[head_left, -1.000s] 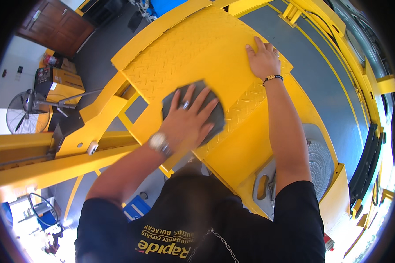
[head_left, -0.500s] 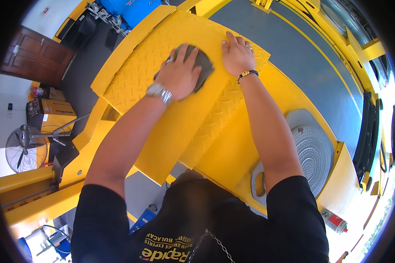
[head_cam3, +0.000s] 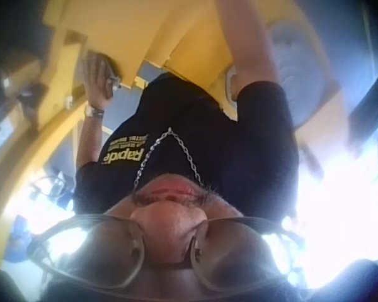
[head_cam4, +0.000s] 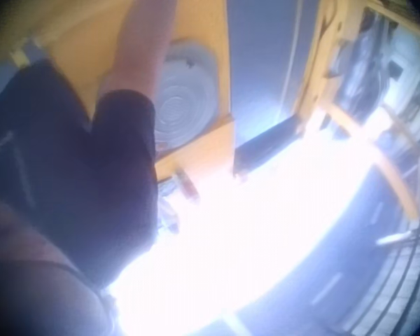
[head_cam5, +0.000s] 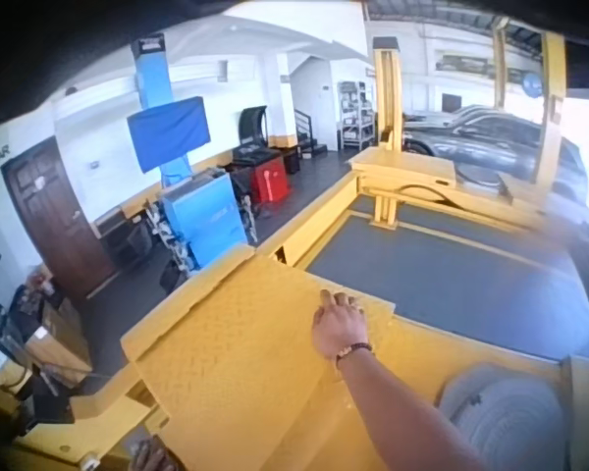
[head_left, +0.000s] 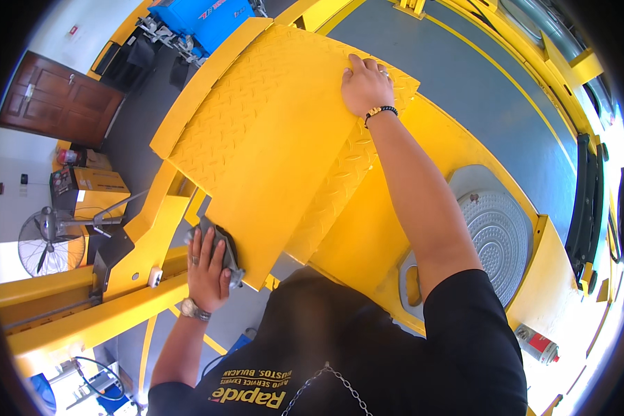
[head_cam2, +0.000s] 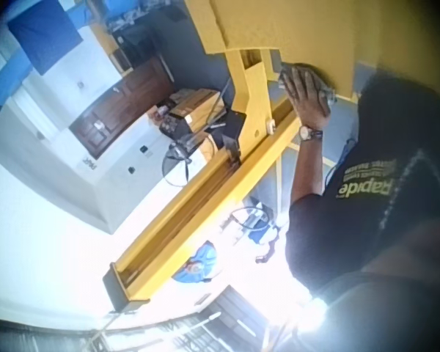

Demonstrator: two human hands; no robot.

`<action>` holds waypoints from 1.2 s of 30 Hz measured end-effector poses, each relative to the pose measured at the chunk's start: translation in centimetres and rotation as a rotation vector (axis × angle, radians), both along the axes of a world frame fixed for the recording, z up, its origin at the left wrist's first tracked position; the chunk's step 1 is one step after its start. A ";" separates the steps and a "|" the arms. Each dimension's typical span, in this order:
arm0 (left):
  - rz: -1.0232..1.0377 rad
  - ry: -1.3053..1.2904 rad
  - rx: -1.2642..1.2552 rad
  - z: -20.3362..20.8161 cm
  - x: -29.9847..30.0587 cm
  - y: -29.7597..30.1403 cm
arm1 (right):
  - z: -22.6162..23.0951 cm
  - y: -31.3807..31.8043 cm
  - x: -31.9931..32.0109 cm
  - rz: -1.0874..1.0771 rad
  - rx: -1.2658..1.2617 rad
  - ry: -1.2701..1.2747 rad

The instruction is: The person cleans a yellow metal car lift platform in a garage. They use a spray can to apply a cleaning agent and a cloth to wipe the surface, focusing on the diamond plate texture and edges. The person repeatedly sprays and wipes different sections of the lift.

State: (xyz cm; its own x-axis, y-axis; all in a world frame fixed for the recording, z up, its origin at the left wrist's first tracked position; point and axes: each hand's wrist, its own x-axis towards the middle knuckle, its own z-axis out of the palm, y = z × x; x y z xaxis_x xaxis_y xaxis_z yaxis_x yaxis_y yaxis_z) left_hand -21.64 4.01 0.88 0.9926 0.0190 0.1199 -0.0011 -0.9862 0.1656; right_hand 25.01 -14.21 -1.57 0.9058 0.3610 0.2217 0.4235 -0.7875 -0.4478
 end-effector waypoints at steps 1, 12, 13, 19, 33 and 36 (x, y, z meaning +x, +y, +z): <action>-0.011 0.017 -0.021 0.0 0.1 -0.9 | 0.1 0.1 0.1 0.002 0.005 0.000; -0.446 0.049 0.003 1.7 25.8 -4.1 | -0.6 -1.8 1.6 0.133 0.474 0.176; -0.470 0.017 0.033 1.3 28.9 -4.3 | -0.7 -3.1 2.0 0.136 0.719 0.277; -0.582 -0.074 0.094 0.1 40.9 -3.8 | 2.1 -5.6 -12.3 0.140 0.722 -0.344; -0.103 0.178 -0.008 2.2 49.1 -0.1 | 2.3 0.8 -23.4 0.578 0.135 -0.026; -0.273 0.129 0.162 1.6 47.8 -3.7 | 2.1 0.8 -23.2 0.576 0.130 -0.004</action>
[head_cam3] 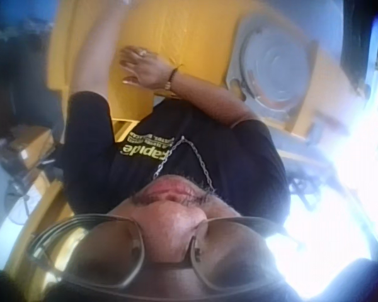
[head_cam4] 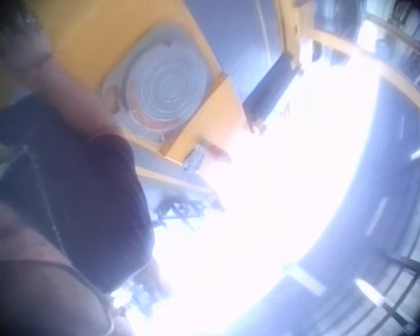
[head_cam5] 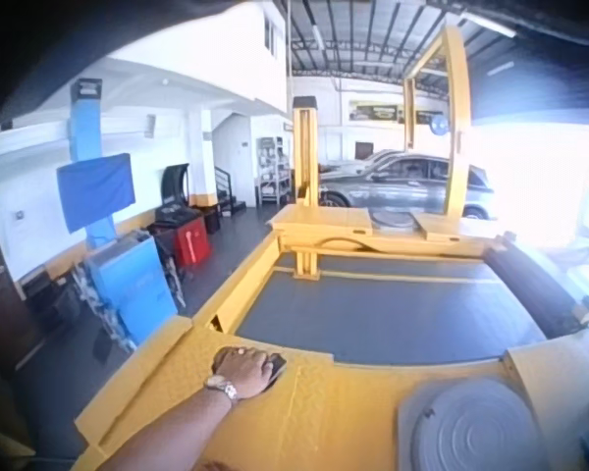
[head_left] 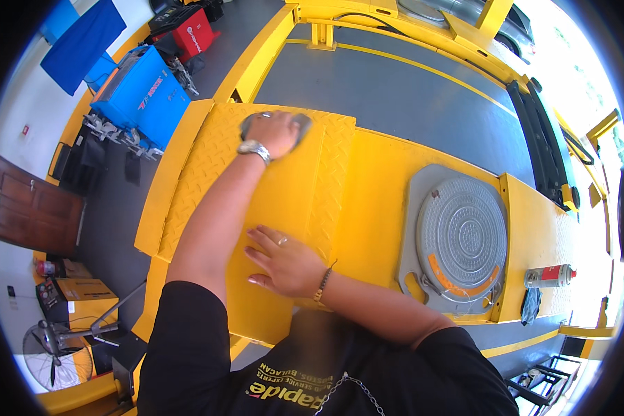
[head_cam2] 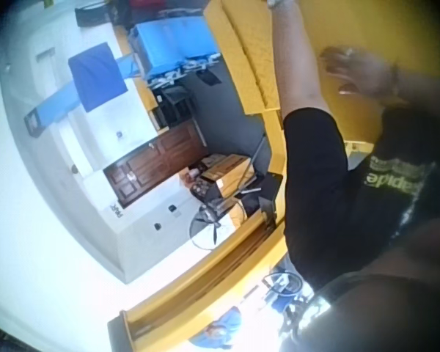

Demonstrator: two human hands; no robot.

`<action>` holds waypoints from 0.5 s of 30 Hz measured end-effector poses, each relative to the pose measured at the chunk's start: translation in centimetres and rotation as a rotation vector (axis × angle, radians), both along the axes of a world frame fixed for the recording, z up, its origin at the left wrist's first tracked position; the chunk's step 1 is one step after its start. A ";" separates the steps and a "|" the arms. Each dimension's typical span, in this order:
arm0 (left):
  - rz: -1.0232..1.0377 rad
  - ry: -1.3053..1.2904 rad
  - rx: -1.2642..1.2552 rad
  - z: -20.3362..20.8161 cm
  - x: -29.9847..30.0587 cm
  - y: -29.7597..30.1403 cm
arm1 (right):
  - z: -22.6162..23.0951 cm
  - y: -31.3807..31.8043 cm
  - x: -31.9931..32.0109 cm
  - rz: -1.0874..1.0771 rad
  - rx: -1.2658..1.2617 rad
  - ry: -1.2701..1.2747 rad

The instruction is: The person cleans a yellow metal car lift platform in a garage. They use a spray can to apply a cleaning agent and a cloth to wipe the surface, focusing on the diamond plate texture and edges. The person repeatedly sprays and wipes different sections of the lift.

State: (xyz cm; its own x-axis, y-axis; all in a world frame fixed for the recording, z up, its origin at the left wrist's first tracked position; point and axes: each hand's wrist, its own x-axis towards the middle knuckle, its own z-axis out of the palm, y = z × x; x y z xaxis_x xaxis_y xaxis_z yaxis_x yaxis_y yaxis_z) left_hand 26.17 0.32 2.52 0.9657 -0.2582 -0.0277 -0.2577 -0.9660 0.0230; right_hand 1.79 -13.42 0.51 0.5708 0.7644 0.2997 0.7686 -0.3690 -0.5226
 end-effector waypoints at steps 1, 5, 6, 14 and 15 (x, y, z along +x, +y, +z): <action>-0.170 -0.192 -0.068 -1.6 -0.9 -1.2 | 0.0 0.1 -0.1 0.014 0.003 -0.006; -0.253 -0.107 -0.190 -1.0 -1.5 -1.4 | 0.2 -0.2 0.0 0.000 -0.017 -0.004; -0.155 -0.018 -0.232 -0.4 -0.6 0.2 | 0.1 -0.1 -0.2 0.003 0.008 -0.019; -0.398 -0.090 -0.080 -1.3 -14.9 0.7 | -2.4 -1.7 -0.2 0.009 0.271 -0.153; -0.334 -0.078 -0.075 -1.0 -17.1 0.9 | -2.3 -2.3 -0.4 0.041 0.347 -0.272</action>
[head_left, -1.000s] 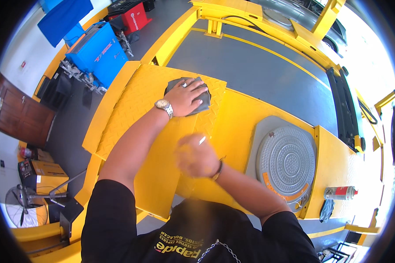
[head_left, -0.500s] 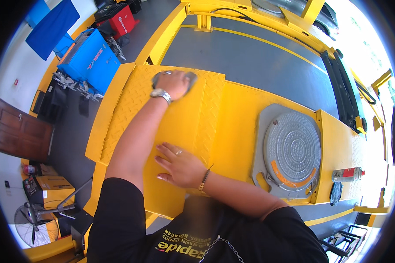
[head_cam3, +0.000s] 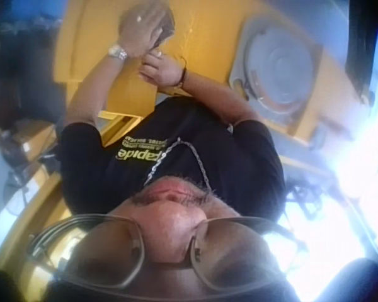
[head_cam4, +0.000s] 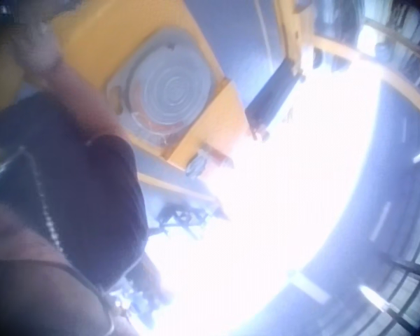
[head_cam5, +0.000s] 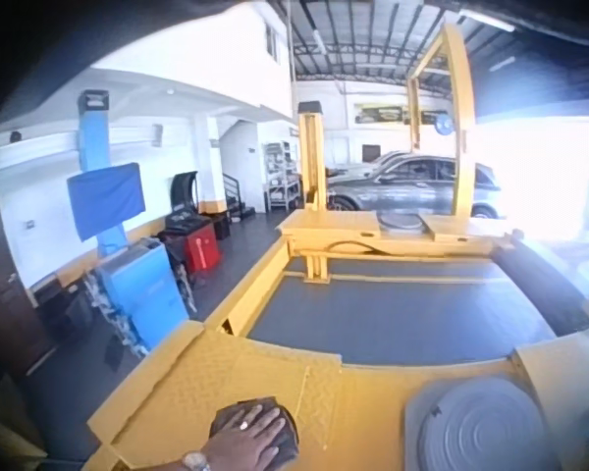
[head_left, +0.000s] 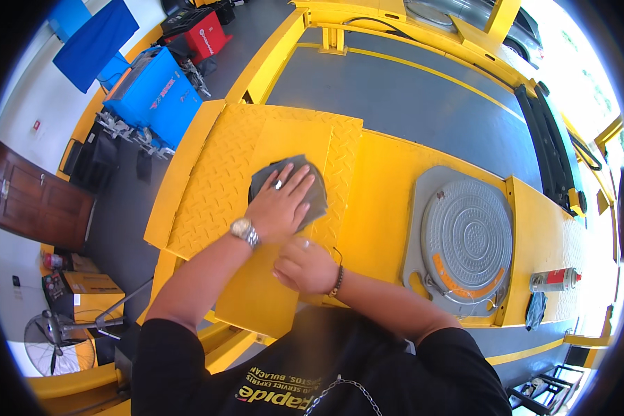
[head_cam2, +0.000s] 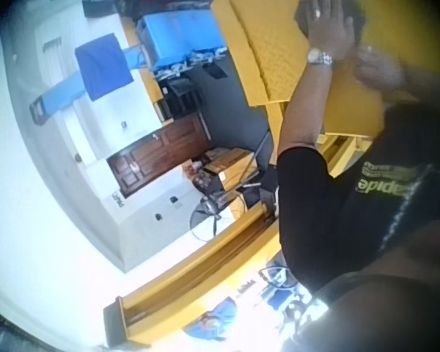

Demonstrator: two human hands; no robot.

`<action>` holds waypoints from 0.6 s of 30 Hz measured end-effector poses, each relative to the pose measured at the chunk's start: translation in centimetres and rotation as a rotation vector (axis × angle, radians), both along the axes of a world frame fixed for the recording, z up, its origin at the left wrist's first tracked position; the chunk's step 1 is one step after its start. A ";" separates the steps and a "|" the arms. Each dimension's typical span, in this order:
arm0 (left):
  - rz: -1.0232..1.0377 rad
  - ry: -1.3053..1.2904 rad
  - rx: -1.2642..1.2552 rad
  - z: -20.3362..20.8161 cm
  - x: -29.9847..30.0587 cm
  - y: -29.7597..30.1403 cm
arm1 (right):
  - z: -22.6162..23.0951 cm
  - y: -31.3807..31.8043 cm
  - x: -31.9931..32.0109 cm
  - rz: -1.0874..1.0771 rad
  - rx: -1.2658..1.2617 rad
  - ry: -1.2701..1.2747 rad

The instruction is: The person cleans a yellow metal car lift platform in a garage. They use a spray can to apply a cleaning agent and a cloth to wipe the surface, focusing on the diamond plate texture and edges. The person repeatedly sprays and wipes different sections of the lift.

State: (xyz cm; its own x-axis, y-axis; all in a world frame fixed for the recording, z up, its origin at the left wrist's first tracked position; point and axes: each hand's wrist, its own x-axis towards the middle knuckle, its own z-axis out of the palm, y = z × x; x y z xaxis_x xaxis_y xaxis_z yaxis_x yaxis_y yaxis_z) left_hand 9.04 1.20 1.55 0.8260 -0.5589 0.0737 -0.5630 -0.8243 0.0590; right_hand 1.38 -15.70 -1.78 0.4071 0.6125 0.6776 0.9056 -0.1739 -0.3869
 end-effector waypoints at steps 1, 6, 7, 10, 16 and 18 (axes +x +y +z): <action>0.034 0.002 -0.015 0.0 -2.2 0.1 | 0.3 -0.7 -0.2 0.028 0.074 -0.123; 0.216 0.081 -0.069 1.7 -11.8 -1.6 | 4.7 -1.5 6.6 -0.371 0.289 0.042; 0.203 0.095 -0.097 1.7 -13.0 -2.0 | 4.4 -1.4 9.8 -0.521 0.309 0.130; 0.150 0.099 -0.158 2.2 -13.5 -2.1 | 1.0 -4.3 16.1 -0.706 0.106 0.760; 0.146 0.002 -0.138 0.5 -2.8 -1.0 | -0.1 -4.0 4.4 -0.253 0.424 1.659; 0.142 -0.035 -0.098 -0.5 1.8 -2.2 | 1.3 -3.1 0.7 -0.190 0.319 1.677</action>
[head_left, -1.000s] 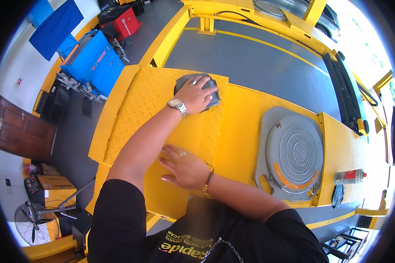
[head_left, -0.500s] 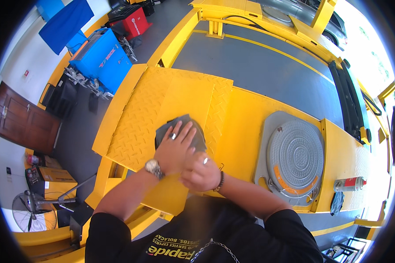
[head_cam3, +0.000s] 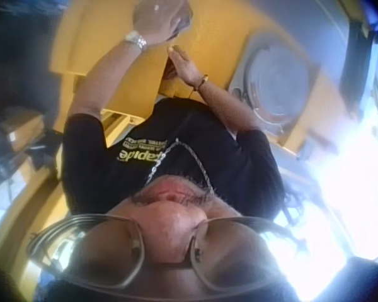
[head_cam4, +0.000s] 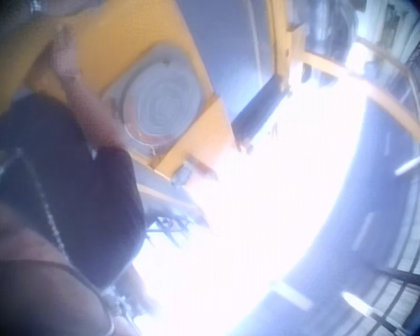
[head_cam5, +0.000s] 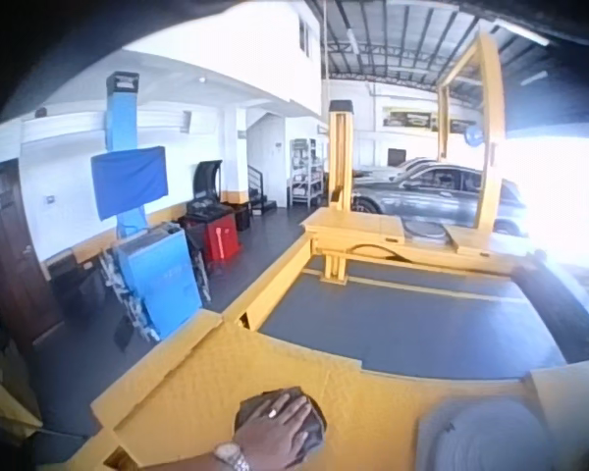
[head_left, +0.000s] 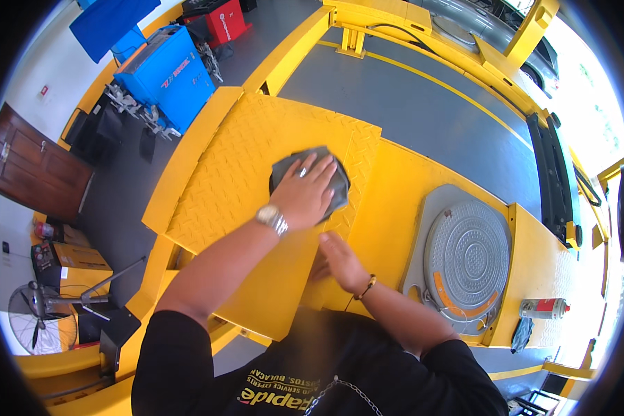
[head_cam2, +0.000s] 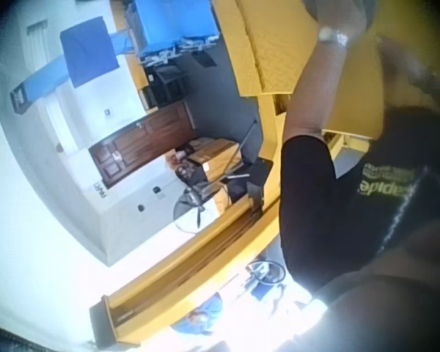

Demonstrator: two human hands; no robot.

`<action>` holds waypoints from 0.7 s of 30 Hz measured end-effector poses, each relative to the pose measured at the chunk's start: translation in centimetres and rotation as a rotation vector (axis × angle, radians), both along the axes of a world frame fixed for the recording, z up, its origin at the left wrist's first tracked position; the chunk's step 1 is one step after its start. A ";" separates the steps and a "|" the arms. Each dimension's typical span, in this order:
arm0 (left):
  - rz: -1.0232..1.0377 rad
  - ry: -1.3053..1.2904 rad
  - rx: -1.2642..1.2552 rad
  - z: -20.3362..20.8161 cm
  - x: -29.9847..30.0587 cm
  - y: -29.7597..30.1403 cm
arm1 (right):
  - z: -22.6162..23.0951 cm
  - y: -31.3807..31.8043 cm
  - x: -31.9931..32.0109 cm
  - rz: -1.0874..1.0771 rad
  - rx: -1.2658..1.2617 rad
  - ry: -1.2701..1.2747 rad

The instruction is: The person cleans a yellow metal car lift platform in a garage. They use a spray can to apply a cleaning agent and a cloth to wipe the surface, focusing on the diamond plate texture and edges. The person repeatedly sprays and wipes different sections of the lift.

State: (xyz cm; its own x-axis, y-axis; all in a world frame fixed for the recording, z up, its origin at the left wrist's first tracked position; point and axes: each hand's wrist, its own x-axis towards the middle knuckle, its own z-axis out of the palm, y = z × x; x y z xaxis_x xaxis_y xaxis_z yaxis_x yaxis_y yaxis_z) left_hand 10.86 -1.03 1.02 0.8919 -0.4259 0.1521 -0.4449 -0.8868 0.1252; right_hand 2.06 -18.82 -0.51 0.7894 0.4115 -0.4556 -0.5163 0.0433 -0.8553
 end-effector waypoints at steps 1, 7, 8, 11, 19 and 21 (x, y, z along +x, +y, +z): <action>-0.010 -0.002 0.010 -0.6 2.5 -0.8 | 0.3 0.5 -1.3 0.077 -0.071 -0.071; 0.128 0.086 0.032 0.4 13.2 -3.3 | 1.1 1.2 -1.3 0.229 -0.169 -0.048; 0.149 0.127 0.020 0.7 13.9 -2.9 | 1.1 1.2 -1.2 0.230 -0.184 -0.043; 0.207 0.188 0.003 1.2 15.5 -1.0 | 0.3 1.0 -1.8 0.114 -0.137 -0.007; 0.463 0.350 0.075 2.3 17.7 3.6 | 0.0 1.3 -2.0 0.095 -0.120 -0.022; 0.398 0.399 0.130 3.4 18.2 0.7 | 0.3 1.6 -1.9 0.091 -0.095 -0.045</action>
State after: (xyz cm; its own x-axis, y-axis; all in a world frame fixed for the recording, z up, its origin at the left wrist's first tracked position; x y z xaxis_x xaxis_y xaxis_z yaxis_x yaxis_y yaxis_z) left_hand 29.05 -0.29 4.42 0.9647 -0.0388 -0.2605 -0.0147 -0.9955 0.0940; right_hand 0.19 -17.17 -0.24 0.7712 0.4387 -0.4614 -0.4757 -0.0846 -0.8755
